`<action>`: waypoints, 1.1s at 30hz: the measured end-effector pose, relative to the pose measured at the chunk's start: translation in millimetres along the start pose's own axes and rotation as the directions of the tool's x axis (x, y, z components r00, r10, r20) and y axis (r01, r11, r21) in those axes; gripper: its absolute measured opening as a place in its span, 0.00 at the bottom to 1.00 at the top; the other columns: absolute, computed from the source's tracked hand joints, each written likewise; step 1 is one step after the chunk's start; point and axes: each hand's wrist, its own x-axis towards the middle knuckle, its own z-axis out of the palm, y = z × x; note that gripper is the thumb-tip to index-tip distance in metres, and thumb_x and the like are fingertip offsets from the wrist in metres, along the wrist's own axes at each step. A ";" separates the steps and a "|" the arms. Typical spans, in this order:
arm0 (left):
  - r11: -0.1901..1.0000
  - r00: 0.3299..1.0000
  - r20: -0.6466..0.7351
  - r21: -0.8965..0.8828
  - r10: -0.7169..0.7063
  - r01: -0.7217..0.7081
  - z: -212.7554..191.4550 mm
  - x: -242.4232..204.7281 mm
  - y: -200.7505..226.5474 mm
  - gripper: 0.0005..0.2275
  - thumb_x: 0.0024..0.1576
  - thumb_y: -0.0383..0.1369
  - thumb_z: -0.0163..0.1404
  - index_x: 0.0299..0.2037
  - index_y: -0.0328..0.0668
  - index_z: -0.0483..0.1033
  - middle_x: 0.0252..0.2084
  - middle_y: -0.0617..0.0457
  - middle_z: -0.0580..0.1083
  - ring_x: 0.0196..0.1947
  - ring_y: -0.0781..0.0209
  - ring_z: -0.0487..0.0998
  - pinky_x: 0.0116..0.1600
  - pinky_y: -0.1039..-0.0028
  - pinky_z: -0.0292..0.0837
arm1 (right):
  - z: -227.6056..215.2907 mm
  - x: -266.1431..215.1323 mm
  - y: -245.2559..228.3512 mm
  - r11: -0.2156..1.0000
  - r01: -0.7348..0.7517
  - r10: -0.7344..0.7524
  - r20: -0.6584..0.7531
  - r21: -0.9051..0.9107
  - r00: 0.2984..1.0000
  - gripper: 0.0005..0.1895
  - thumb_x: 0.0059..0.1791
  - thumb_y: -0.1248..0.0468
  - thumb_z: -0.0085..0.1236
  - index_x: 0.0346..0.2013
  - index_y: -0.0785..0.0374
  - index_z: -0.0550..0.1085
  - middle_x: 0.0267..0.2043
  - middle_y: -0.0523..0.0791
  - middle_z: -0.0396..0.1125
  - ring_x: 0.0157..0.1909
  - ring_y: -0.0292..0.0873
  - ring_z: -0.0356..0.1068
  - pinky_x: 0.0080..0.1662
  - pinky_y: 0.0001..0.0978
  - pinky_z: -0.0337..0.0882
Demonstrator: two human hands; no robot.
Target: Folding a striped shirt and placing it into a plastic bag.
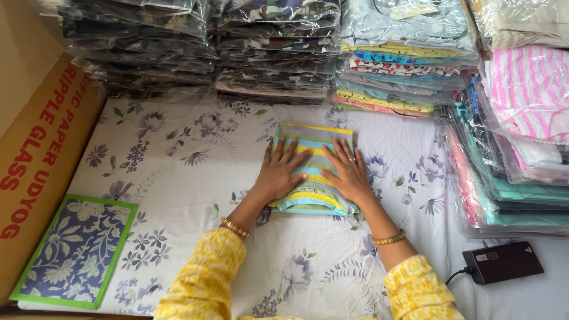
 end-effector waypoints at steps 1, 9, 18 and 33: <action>1.000 1.000 0.008 -0.001 0.019 -0.019 -3.0 -11.3 2.0 0.31 0.61 0.58 0.36 0.75 0.67 0.52 0.79 0.48 0.44 0.78 0.40 0.36 0.74 0.40 0.28 | -0.8 -6.8 -0.2 1.000 0.019 -0.019 0.014 0.007 1.000 0.38 0.53 0.37 0.42 0.75 0.46 0.55 0.81 0.46 0.39 0.81 0.48 0.34 0.73 0.57 0.33; 0.999 0.994 0.108 -0.022 -0.022 0.025 -23.4 -60.5 23.1 0.32 0.61 0.61 0.33 0.74 0.65 0.53 0.79 0.48 0.42 0.78 0.41 0.32 0.73 0.39 0.26 | -12.4 -46.3 -15.9 1.000 0.031 -0.031 0.082 0.006 0.996 0.38 0.52 0.37 0.42 0.74 0.43 0.56 0.81 0.45 0.38 0.81 0.48 0.32 0.73 0.56 0.31; 0.998 0.997 0.046 -0.029 -0.060 0.062 -19.9 -67.1 25.3 0.32 0.61 0.61 0.32 0.74 0.64 0.54 0.79 0.50 0.43 0.79 0.45 0.33 0.74 0.40 0.27 | -13.5 -51.8 -17.7 1.000 0.027 -0.028 0.047 0.016 0.998 0.36 0.52 0.36 0.41 0.73 0.43 0.60 0.81 0.44 0.40 0.81 0.50 0.35 0.74 0.57 0.34; 0.995 0.990 -0.107 0.026 -0.088 0.092 -83.2 -92.8 11.4 0.31 0.60 0.58 0.39 0.73 0.59 0.57 0.79 0.52 0.45 0.78 0.50 0.35 0.73 0.40 0.24 | -41.7 -52.5 -15.6 0.990 0.089 -0.053 -0.287 0.113 0.956 0.33 0.54 0.44 0.50 0.69 0.57 0.65 0.77 0.53 0.51 0.80 0.57 0.44 0.72 0.62 0.44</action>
